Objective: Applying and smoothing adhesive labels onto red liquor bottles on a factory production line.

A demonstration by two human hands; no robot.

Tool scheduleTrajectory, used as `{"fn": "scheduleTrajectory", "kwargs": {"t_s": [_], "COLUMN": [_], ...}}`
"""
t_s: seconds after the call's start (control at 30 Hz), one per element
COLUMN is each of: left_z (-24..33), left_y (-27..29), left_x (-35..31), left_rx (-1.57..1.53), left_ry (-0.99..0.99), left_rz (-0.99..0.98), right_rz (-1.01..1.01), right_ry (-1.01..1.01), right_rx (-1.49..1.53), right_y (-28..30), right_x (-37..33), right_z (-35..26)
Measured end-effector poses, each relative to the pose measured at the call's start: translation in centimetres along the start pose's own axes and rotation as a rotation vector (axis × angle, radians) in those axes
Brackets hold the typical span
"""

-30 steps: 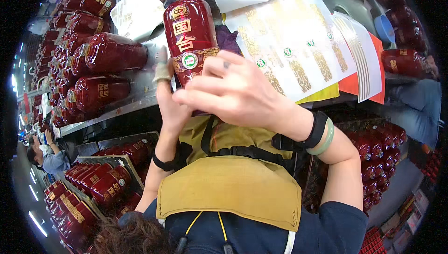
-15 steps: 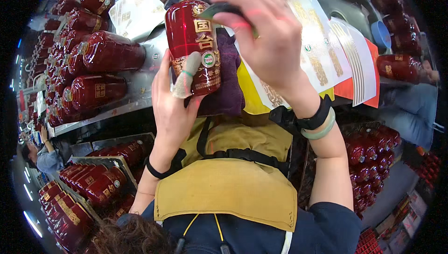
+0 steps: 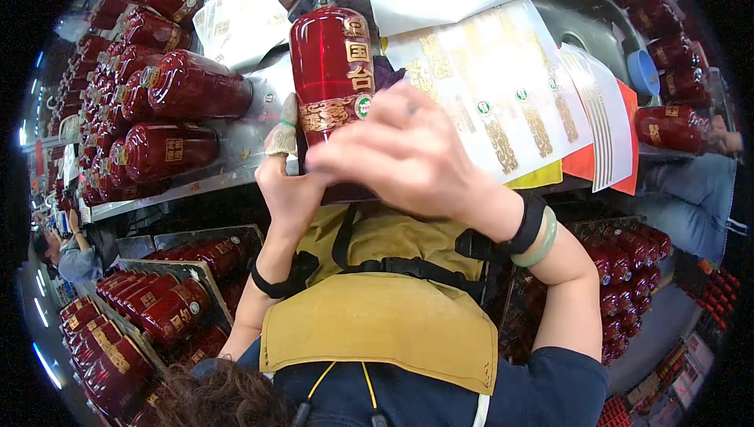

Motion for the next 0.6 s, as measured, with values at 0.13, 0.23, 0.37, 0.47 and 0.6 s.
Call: {"fn": "scheduleTrajectory", "kwargs": {"t_s": [0.13, 0.23, 0.37, 0.47, 0.6], "left_z": [1.2, 2.0, 2.8, 2.2, 1.7], "left_y": [0.4, 0.8, 0.7, 0.4, 0.0], "left_x": [0.3, 0.4, 0.1, 0.2, 0.2], "left_rx": [0.104, 0.178, 0.140, 0.007, -0.023], "left_ry": [-0.118, -0.211, -0.178, -0.094, 0.103], "left_rz": [0.050, 0.028, 0.035, 0.005, -0.031], "right_rz": [0.075, -0.053, 0.188, 0.083, -0.004], "right_ry": [0.022, -0.023, -0.126, 0.051, 0.017], "right_rx": [-0.159, -0.042, -0.235, -0.256, -0.167], "right_y": [-0.1, 0.0, 1.1, 0.3, 0.2], "right_x": [-0.6, -0.1, 0.9, -0.4, 0.2], "right_z": [1.7, -0.2, 4.1, 2.7, 0.5]}}
Point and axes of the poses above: each hand's wrist, its own x-axis towards the middle knuckle, its own y-axis out of the back of the hand, z = x × y, the point moved 3 cm from there along x, towards the middle knuckle, and after that the axes turned 3 degrees about -z, right-handed, at the moved point
